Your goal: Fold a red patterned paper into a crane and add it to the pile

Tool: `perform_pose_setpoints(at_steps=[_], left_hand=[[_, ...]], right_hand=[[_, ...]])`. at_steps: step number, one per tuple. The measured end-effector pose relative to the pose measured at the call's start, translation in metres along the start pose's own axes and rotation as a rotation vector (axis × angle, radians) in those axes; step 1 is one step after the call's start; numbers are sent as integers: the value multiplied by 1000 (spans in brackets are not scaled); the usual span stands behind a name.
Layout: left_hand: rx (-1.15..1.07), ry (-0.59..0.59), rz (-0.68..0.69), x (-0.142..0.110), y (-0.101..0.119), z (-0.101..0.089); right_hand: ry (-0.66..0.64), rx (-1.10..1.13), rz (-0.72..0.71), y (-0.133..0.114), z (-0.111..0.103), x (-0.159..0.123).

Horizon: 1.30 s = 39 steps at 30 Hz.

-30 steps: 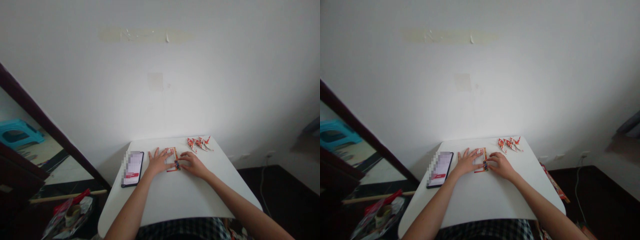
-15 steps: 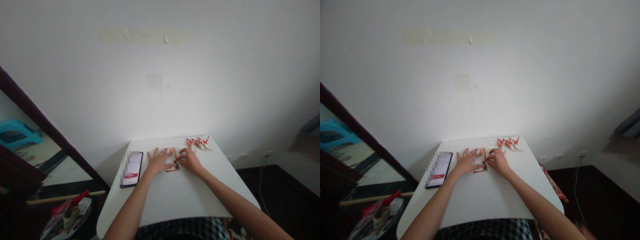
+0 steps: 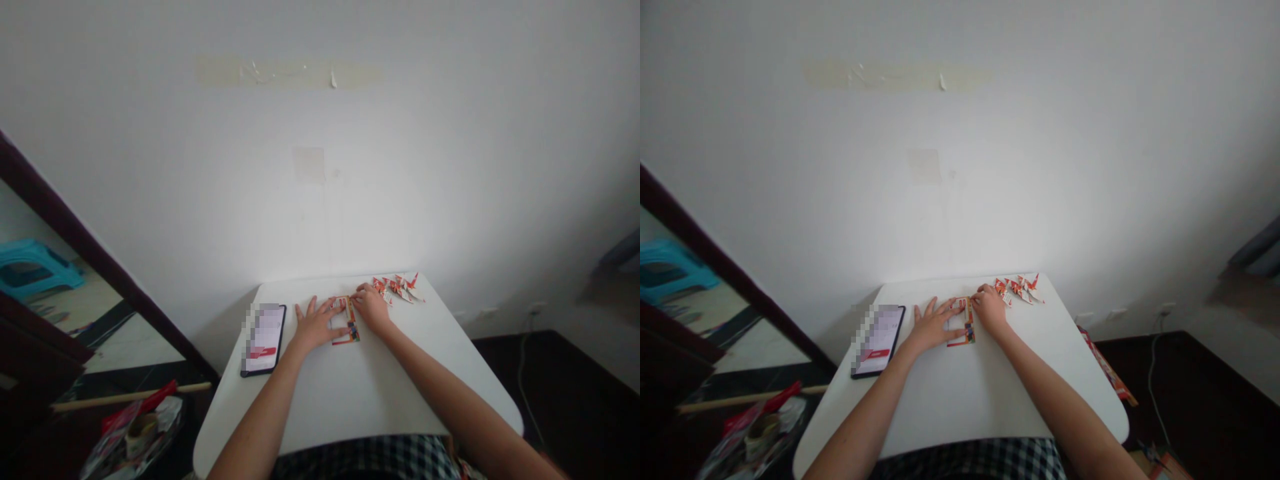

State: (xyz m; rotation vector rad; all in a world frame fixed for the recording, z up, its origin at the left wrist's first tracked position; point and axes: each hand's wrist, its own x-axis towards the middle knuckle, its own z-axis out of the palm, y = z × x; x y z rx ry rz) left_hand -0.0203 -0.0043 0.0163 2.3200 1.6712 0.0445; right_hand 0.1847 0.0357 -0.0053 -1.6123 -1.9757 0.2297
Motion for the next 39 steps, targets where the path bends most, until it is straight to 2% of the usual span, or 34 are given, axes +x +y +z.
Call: perform_pose_setpoints(at_steps=[9, 13, 28, 39], left_hand=[[8, 8, 1, 2, -2, 3], [10, 17, 2, 2, -2, 4], [-5, 2, -3, 1, 0, 1], [5, -6, -7, 0, 1, 0]], right_hand=[[43, 188, -60, 14, 10, -5], [21, 149, -67, 15, 10, -7], [31, -8, 80, -6, 11, 15], [15, -40, -3, 0, 7, 15]])
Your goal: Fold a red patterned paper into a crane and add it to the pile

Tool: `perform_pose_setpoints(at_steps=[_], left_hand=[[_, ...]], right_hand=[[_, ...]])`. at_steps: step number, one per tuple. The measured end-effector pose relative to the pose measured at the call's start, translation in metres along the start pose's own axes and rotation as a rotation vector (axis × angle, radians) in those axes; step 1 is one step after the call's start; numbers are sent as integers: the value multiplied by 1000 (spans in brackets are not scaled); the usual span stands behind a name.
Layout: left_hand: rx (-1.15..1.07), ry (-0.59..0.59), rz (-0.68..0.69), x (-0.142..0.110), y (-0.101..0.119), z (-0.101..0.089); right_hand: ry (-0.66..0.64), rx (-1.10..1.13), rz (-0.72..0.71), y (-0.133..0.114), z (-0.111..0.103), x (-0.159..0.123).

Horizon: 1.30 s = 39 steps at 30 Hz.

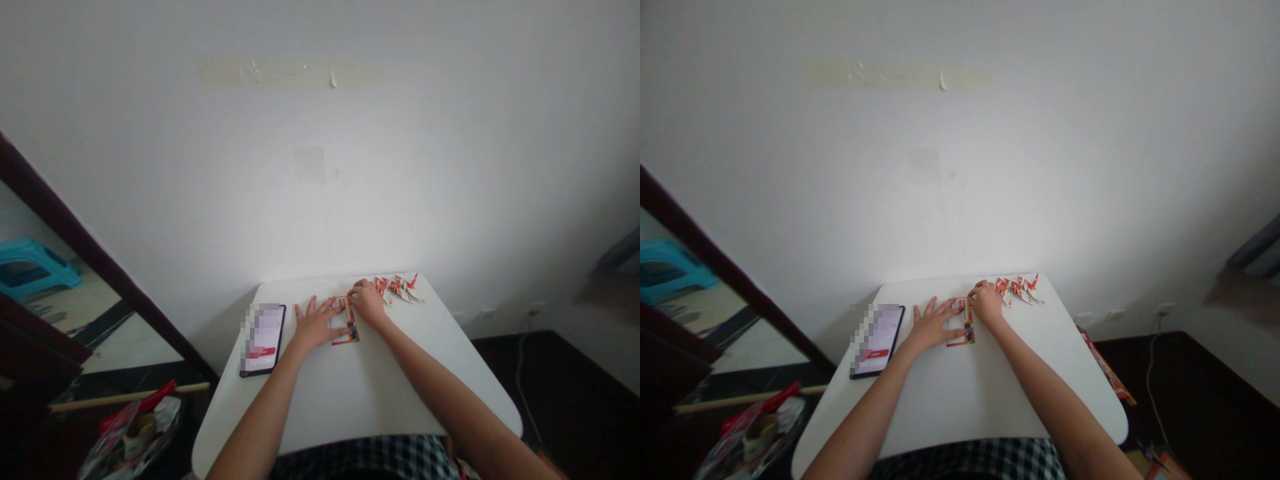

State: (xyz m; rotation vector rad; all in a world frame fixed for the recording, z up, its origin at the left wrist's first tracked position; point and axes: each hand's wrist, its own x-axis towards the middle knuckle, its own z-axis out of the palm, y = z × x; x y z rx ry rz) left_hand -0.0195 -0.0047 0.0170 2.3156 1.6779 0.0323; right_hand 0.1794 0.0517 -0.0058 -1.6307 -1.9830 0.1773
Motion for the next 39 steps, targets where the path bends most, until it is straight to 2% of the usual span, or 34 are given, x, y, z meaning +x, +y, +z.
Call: perform_pose_setpoints(at_steps=[12, 27, 39], left_hand=[[-9, 21, 10, 1, -2, 4], [-16, -8, 2, -1, 0, -1], [11, 4, -5, 0, 0, 1]], right_hand=[[-47, 91, -103, 8, -7, -20], [-87, 120, -221, 19, -21, -55], [-122, 166, -269, 19, -33, -81]])
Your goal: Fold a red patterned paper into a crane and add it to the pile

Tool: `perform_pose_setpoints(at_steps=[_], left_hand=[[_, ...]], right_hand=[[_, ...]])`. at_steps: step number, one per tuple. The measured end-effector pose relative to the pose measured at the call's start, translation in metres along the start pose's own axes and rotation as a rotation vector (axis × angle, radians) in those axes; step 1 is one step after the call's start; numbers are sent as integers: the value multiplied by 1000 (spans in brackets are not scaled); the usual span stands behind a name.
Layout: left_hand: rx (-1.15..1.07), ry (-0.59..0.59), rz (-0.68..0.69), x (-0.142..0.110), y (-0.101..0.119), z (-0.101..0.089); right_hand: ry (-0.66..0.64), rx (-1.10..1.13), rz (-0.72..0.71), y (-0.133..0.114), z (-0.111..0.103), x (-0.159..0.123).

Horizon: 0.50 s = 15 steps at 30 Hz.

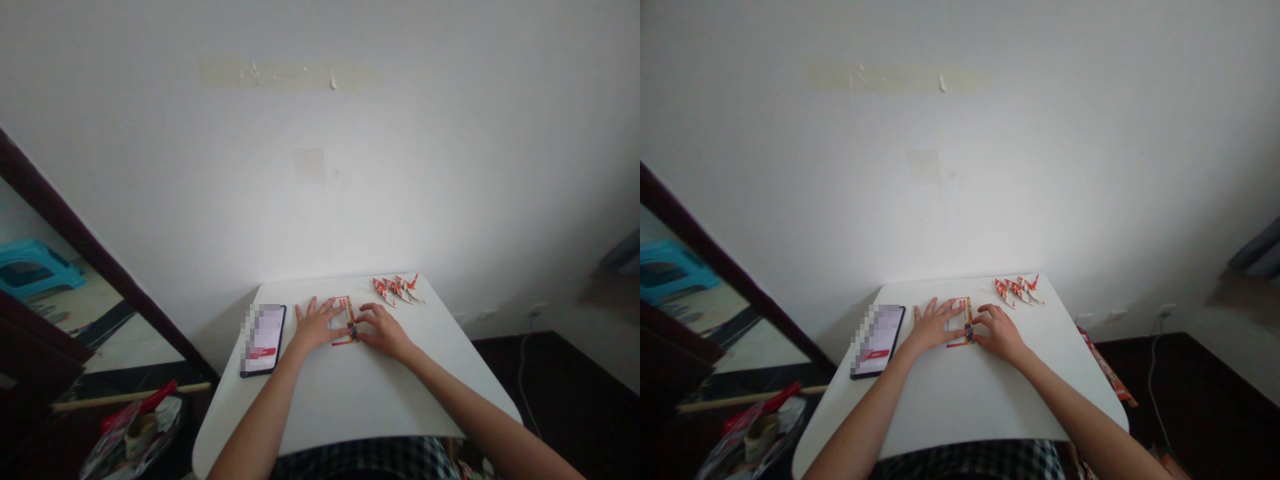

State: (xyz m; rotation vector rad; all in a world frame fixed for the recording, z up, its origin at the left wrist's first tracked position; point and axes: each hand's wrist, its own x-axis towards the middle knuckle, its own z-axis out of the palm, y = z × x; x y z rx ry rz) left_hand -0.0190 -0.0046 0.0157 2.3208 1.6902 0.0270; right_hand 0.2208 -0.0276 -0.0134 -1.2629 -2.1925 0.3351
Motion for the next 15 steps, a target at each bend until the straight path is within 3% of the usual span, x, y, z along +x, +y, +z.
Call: perform_pose_setpoints(at_steps=[15], left_hand=[[-11, 7, 14, 2, -3, 2]], right_hand=[[17, 154, 36, 11, 4, -5]])
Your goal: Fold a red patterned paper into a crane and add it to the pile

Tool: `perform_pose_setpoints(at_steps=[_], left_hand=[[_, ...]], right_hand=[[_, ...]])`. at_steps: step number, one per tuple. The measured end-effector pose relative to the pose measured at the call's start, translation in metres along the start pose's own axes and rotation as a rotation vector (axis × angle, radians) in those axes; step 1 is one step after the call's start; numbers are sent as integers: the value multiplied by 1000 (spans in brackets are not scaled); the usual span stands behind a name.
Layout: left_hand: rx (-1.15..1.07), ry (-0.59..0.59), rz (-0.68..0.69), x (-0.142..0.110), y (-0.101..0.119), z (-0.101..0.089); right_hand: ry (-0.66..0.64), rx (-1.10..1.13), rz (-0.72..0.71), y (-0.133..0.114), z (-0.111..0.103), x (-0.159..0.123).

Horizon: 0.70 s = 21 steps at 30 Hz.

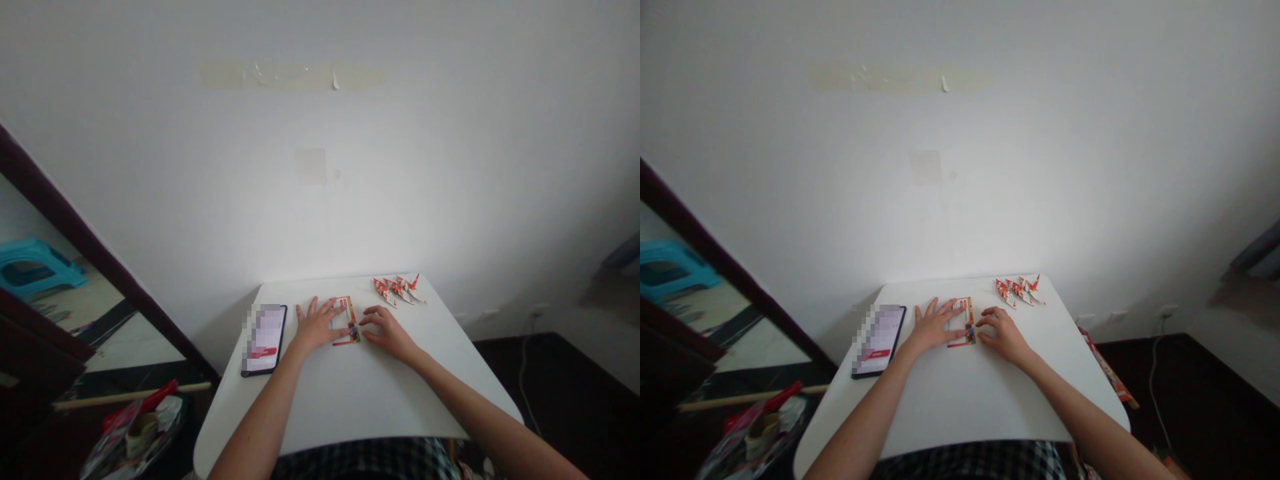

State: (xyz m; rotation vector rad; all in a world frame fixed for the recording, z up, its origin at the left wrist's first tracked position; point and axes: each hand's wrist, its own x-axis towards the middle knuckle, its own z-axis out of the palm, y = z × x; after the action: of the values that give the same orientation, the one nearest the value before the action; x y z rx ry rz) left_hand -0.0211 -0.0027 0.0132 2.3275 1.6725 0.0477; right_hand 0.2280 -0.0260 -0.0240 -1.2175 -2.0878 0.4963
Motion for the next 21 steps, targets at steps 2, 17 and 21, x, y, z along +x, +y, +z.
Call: perform_pose_setpoints(at_steps=[2, 17, 21], left_hand=[[-1, 8, 2, 0, 0, 0], [12, 9, -1, 2, -1, 2], [12, 6, -1, 3, -1, 2]], right_hand=[[2, 6, -3, -2, 0, 0], [87, -111, 46, 1, 15, 20], [101, -133, 94, 1, 16, 36]])
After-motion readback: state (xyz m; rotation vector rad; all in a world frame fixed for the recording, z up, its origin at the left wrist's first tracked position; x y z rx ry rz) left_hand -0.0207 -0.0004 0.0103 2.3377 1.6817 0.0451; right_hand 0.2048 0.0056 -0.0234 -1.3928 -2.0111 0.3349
